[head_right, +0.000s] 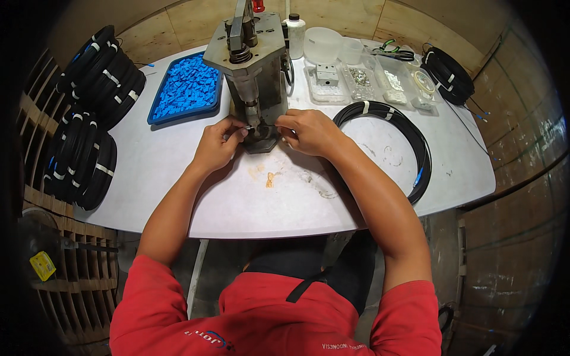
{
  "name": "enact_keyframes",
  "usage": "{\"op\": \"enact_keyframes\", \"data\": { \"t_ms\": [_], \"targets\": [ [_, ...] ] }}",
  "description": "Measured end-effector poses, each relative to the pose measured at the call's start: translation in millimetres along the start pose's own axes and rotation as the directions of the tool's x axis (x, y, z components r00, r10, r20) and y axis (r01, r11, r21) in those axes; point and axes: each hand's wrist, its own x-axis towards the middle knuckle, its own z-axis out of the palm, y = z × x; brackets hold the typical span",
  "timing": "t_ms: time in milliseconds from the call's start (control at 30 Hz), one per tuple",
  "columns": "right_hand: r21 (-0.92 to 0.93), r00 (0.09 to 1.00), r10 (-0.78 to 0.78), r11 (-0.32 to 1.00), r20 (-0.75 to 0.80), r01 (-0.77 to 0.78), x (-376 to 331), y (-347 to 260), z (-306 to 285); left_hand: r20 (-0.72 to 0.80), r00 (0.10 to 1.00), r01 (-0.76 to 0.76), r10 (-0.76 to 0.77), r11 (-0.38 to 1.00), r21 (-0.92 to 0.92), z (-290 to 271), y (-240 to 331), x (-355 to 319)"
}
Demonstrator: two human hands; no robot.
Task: Crimping connectors onto wire cables using an industrial press machine.
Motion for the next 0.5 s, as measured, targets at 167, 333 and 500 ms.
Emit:
{"op": "enact_keyframes", "data": {
  "t_ms": [167,333,500],
  "targets": [
    [-0.03,1.0,-0.007,1.0,-0.013,0.006,-1.2,-0.2,0.3,0.011,1.0,0.016,-0.016,1.0,0.007,-1.3,5.1,-0.2],
    [-0.074,1.0,-0.028,0.997,-0.005,0.027,-1.6,-0.3,0.6,0.026,0.999,0.041,-0.041,0.999,0.011,-0.9,4.3,-0.5],
    [-0.086,0.999,-0.044,0.995,-0.018,0.042,-1.6,0.5,1.6,-0.003,1.0,0.01,-0.01,1.0,-0.01,0.5,1.8,-0.6]
  ]
}}
